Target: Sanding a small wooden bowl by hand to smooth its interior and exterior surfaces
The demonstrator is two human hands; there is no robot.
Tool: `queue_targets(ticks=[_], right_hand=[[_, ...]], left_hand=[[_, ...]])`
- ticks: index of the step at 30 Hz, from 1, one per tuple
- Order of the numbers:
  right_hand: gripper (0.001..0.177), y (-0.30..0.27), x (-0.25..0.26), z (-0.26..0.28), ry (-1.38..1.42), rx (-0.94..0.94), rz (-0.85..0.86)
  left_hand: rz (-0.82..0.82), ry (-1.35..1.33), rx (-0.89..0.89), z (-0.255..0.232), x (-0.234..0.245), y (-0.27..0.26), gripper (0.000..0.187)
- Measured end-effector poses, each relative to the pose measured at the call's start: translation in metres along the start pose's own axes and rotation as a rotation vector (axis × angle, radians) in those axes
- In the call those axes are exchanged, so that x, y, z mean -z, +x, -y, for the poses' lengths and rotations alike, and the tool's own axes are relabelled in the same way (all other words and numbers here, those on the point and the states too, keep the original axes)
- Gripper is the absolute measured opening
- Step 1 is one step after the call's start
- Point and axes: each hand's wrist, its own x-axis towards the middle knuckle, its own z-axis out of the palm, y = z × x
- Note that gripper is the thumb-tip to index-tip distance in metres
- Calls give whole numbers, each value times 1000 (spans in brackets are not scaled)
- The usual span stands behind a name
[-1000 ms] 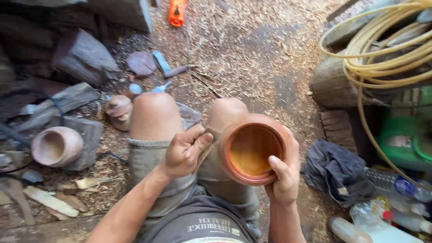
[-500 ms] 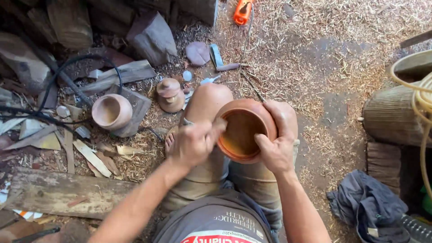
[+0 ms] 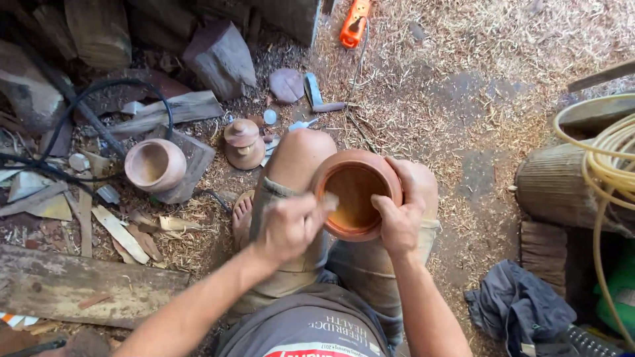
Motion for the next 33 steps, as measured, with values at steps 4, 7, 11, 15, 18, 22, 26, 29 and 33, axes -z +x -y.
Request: queue_targets(ticks=[4, 7, 11, 15, 18, 22, 26, 29, 33], right_hand=[[68, -24, -10, 3, 290, -59, -138], [73, -37, -8, -7, 396, -68, -115], [78, 11, 16, 14, 45, -98, 115], [76, 42, 28, 42, -480, -151, 368], [64, 25, 20, 36, -494, 89, 221], [55, 14, 6, 45, -432, 106, 60], [48, -1, -5, 48, -246, -86, 25], [44, -1, -6, 14, -208, -18, -17], [43, -15, -8, 33, -138, -118, -81]], left_hand=[[127, -59, 140, 3, 9, 1, 46], [111, -67, 79, 15, 25, 33, 43], [243, 31, 4, 19, 36, 36, 44], [306, 68, -44, 11, 30, 34, 42], [143, 138, -48, 18, 22, 21, 48], [130, 8, 119, 12, -2, -27, 51], [-25, 3, 60, 21, 15, 7, 50], [-58, -89, 33, 9, -8, -16, 50], [-60, -141, 43, 12, -2, -11, 52]])
